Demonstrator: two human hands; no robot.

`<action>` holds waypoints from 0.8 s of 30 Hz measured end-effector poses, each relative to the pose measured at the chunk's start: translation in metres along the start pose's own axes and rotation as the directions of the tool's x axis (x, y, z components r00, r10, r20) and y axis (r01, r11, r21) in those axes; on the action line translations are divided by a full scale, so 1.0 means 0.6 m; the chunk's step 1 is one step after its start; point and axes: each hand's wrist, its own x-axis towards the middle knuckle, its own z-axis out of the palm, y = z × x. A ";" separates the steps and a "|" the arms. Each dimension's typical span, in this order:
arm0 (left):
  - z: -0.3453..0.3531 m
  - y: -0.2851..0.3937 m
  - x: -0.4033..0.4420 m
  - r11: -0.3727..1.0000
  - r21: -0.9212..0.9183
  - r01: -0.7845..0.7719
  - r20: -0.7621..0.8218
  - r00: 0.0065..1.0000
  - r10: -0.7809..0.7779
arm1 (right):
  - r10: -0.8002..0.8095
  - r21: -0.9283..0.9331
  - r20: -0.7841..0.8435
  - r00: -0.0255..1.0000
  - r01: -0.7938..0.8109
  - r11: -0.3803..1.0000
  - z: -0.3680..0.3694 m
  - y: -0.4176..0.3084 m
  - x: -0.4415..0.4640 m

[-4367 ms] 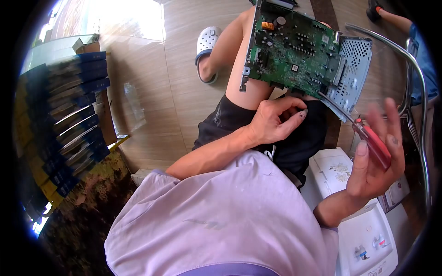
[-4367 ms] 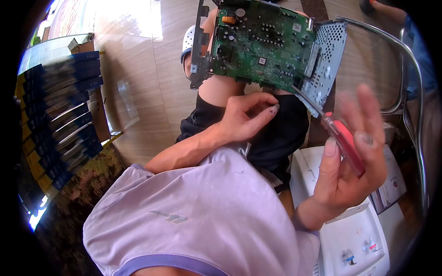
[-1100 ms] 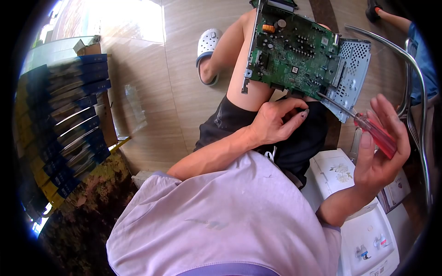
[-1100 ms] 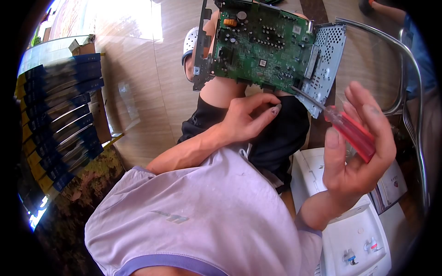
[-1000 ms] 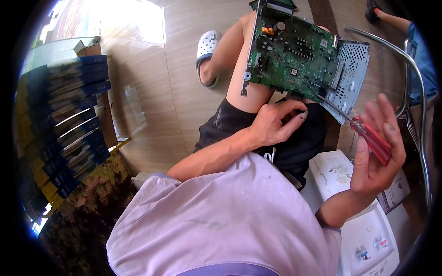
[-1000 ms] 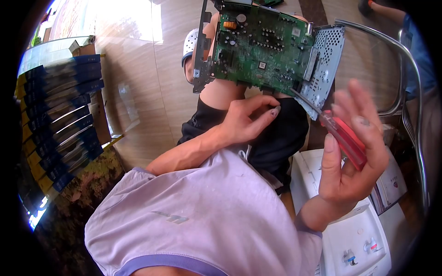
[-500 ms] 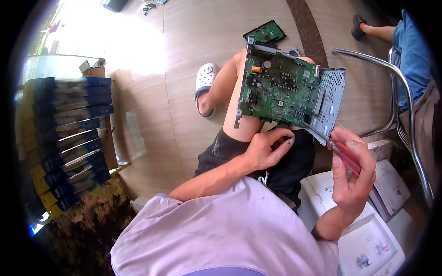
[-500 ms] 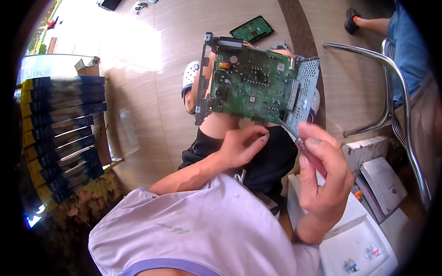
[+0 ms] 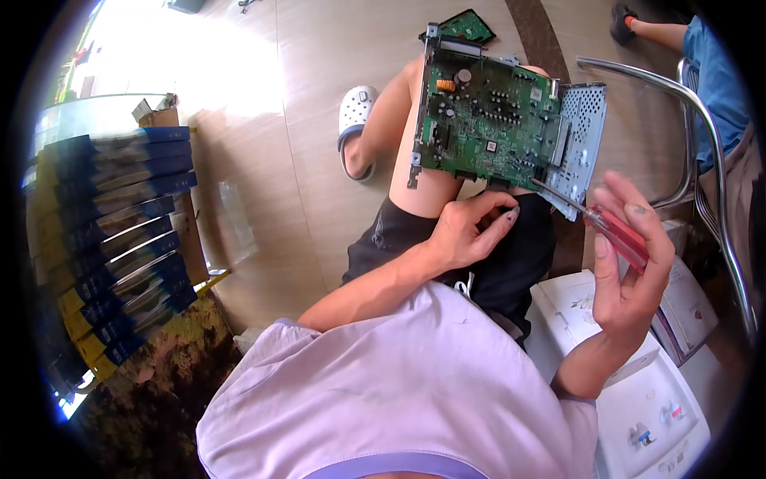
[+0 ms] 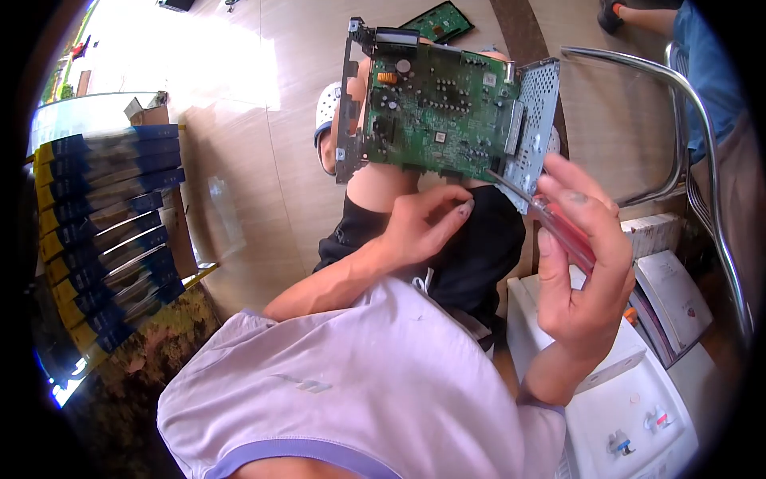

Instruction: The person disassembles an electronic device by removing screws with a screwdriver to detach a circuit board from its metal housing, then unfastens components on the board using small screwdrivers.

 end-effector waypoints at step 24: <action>0.000 -0.004 0.002 0.999 -0.011 -0.034 -0.017 0.999 0.034 | -0.047 -0.228 0.013 0.999 0.049 0.973 -0.011 0.018 -0.016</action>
